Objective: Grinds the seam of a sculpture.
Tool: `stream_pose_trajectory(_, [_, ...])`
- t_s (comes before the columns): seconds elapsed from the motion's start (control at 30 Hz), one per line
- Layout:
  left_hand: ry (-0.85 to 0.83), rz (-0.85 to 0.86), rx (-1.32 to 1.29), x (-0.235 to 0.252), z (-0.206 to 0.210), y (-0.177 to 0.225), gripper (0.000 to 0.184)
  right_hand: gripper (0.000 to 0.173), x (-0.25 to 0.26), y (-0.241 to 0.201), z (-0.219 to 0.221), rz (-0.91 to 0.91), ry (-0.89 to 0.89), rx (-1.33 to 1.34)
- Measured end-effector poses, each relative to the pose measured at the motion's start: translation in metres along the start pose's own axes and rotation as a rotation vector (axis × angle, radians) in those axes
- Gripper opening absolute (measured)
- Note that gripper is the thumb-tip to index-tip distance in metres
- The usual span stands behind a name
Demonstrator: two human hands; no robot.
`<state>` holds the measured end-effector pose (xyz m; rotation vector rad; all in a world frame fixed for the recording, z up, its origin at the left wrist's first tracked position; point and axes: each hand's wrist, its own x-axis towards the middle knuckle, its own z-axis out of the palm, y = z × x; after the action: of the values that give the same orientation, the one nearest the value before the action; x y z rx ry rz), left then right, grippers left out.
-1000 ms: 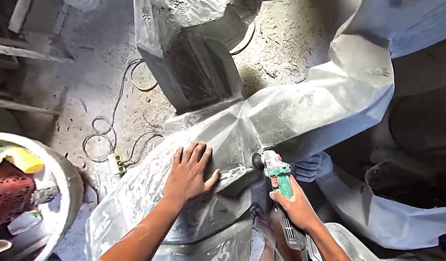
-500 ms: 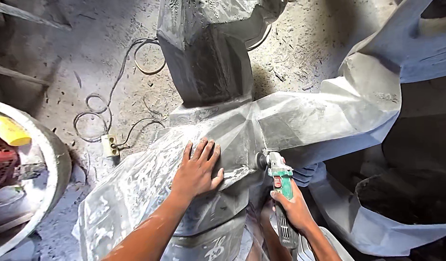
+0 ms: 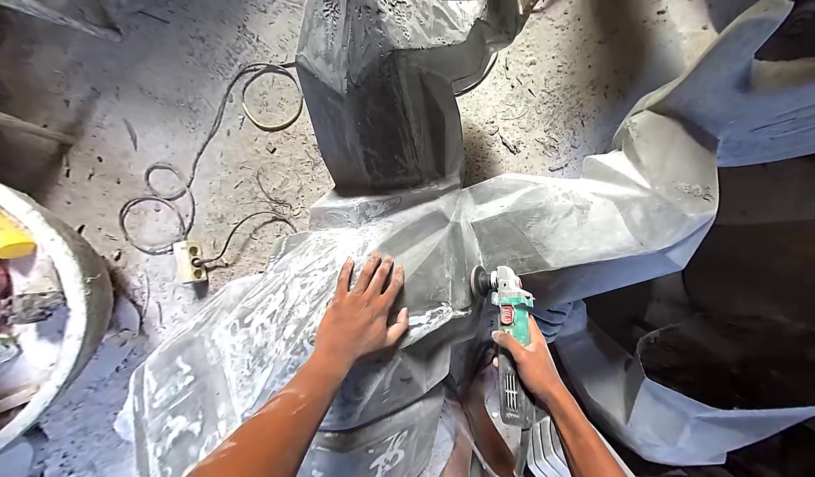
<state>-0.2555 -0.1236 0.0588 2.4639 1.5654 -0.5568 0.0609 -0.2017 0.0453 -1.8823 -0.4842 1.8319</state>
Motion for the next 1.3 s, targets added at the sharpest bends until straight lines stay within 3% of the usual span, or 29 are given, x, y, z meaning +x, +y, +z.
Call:
stream_pose_trajectory(0.3, [0.009, 0.002, -0.005, 0.002, 0.0, 0.0, 0.084, 0.094, -0.049, 0.043, 0.025, -0.014, 0.143, -0.191])
stream_pose_trajectory(0.47, [0.02, 0.01, -0.009, 0.001, 0.002, -0.001, 0.085, 0.08, -0.017, 0.014, 0.03, -0.028, 0.093, -0.088])
stream_pose_trajectory(0.7, [0.039, 0.007, 0.016, 0.0, 0.004, -0.002, 0.084, 0.092, -0.058, 0.05, 0.045, 0.006, 0.172, -0.153])
stream_pose_trajectory(0.9, [0.006, 0.004, 0.006, 0.0, 0.001, 0.0, 0.086, 0.083, -0.028, 0.03, 0.044, -0.044, 0.165, -0.191])
stream_pose_trajectory(1.1, [0.025, 0.007, 0.01, 0.001, 0.004, -0.002, 0.086, 0.102, -0.068, 0.067, 0.062, -0.023, 0.261, -0.29])
stream_pose_trajectory(1.2, [0.025, 0.008, 0.004, 0.001, 0.003, -0.002, 0.085, 0.098, -0.062, 0.064, 0.06, -0.048, 0.262, -0.254])
stream_pose_trajectory(1.3, [0.02, 0.019, -0.012, -0.002, 0.003, -0.002, 0.086, 0.082, -0.034, 0.038, 0.047, -0.045, 0.19, -0.13])
